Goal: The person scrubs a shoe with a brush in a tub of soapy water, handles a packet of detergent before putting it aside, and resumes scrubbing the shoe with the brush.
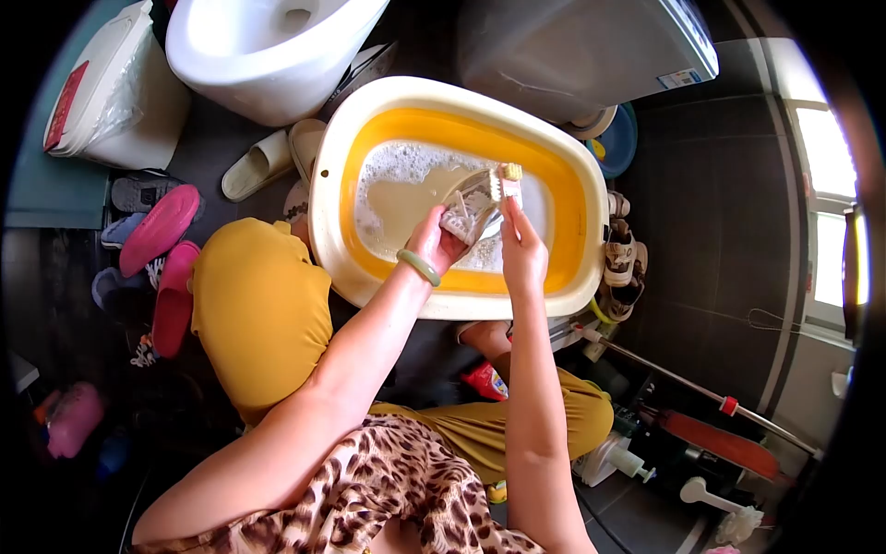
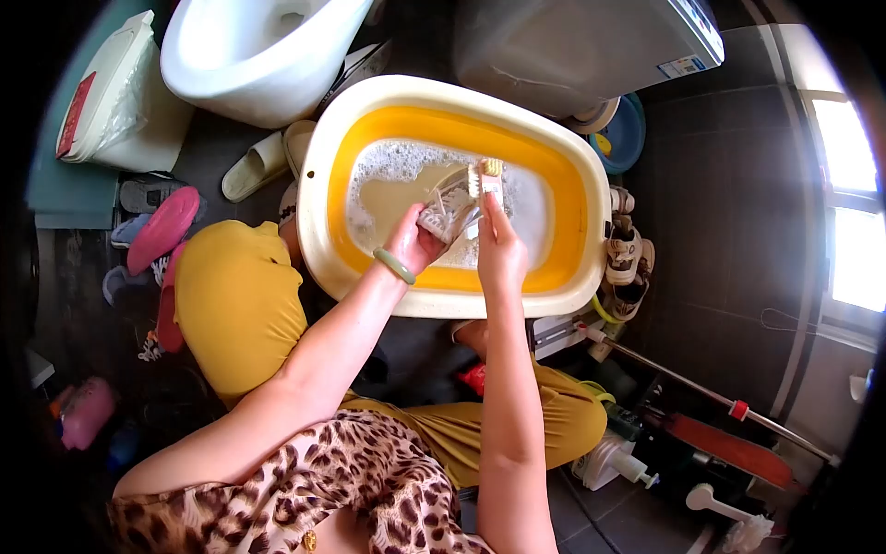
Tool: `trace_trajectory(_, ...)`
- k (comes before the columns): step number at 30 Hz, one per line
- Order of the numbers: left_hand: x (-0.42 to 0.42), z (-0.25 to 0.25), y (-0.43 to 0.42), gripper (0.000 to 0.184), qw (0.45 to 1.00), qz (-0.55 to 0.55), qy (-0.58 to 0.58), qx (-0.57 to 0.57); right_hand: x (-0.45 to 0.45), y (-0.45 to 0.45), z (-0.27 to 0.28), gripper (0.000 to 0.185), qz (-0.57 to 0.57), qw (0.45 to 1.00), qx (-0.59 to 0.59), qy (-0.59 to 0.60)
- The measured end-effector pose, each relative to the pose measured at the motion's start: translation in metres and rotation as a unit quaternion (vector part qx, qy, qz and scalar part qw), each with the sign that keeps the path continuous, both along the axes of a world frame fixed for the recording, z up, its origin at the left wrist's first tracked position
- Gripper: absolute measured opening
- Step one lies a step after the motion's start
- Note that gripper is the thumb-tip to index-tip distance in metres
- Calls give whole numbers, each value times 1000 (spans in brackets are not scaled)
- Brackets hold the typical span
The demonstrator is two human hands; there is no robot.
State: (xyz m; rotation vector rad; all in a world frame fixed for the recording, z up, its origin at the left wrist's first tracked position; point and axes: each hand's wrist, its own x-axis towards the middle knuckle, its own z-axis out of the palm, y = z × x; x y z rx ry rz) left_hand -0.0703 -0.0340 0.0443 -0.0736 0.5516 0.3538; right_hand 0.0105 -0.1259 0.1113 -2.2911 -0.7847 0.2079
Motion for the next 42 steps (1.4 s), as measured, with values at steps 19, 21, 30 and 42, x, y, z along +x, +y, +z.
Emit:
trace_trajectory(19,0,-20,-3,33,996,-34,53,64,-71,-40,23,35,87,988,-88,-88)
trace_trajectory(21,4,-21,-6,32,998,-10,-45,46,-48,-23,15,31,3,980,-194,-45)
trace_trajectory(30,3,-10,6,33,997,0,-29,77,-68,-39,26,34,43,997,-61,-17)
trace_trajectory(42,2,-16,-6,32,997,28,-67,38,-68,-39,19,35,46,995,-68,-50)
